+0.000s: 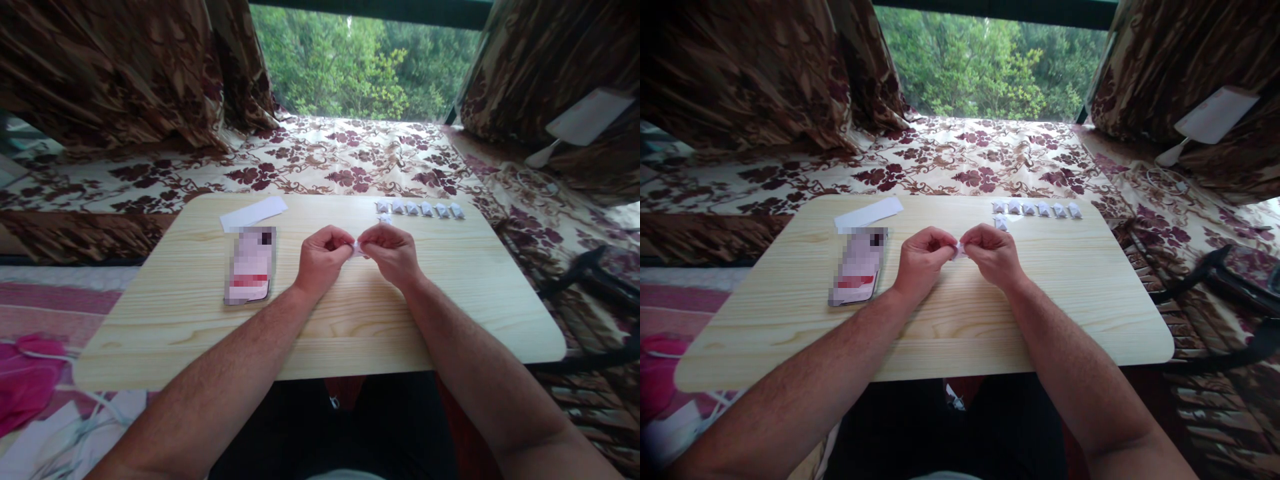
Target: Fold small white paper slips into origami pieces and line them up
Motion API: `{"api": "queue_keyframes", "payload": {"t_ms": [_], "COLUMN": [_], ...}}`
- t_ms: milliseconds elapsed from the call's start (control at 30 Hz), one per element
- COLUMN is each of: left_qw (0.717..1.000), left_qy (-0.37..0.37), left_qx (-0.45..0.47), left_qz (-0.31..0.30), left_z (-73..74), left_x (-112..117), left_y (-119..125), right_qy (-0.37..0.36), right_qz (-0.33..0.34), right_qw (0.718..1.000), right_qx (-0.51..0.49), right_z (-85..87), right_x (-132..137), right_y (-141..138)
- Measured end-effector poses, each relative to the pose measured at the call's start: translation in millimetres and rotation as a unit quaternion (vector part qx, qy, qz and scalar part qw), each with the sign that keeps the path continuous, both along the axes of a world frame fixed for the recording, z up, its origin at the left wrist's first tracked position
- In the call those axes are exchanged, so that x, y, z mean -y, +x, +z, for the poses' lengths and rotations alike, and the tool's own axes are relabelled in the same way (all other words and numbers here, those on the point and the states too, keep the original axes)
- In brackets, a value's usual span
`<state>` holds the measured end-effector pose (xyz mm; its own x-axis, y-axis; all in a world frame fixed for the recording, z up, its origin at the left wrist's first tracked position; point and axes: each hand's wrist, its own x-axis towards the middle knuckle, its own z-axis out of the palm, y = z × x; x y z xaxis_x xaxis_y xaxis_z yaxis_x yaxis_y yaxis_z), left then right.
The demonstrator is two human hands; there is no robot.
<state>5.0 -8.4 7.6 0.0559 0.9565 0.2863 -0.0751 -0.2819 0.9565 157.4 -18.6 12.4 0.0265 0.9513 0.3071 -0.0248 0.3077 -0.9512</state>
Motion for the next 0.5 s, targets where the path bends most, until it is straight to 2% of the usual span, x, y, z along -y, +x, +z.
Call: {"api": "queue_keyframes", "payload": {"t_ms": [500], "left_qw": [0.990], "left_qy": [-0.090], "left_qx": [0.093], "left_qz": [-0.050], "left_z": [-2.8], "left_x": [-3.9], "left_y": [1.4], "right_qy": [-0.004], "right_qz": [0.004], "right_qw": [1.000], "right_qx": [0.004], "right_z": [1.1], "right_x": [1.1], "right_y": [1.9]}}
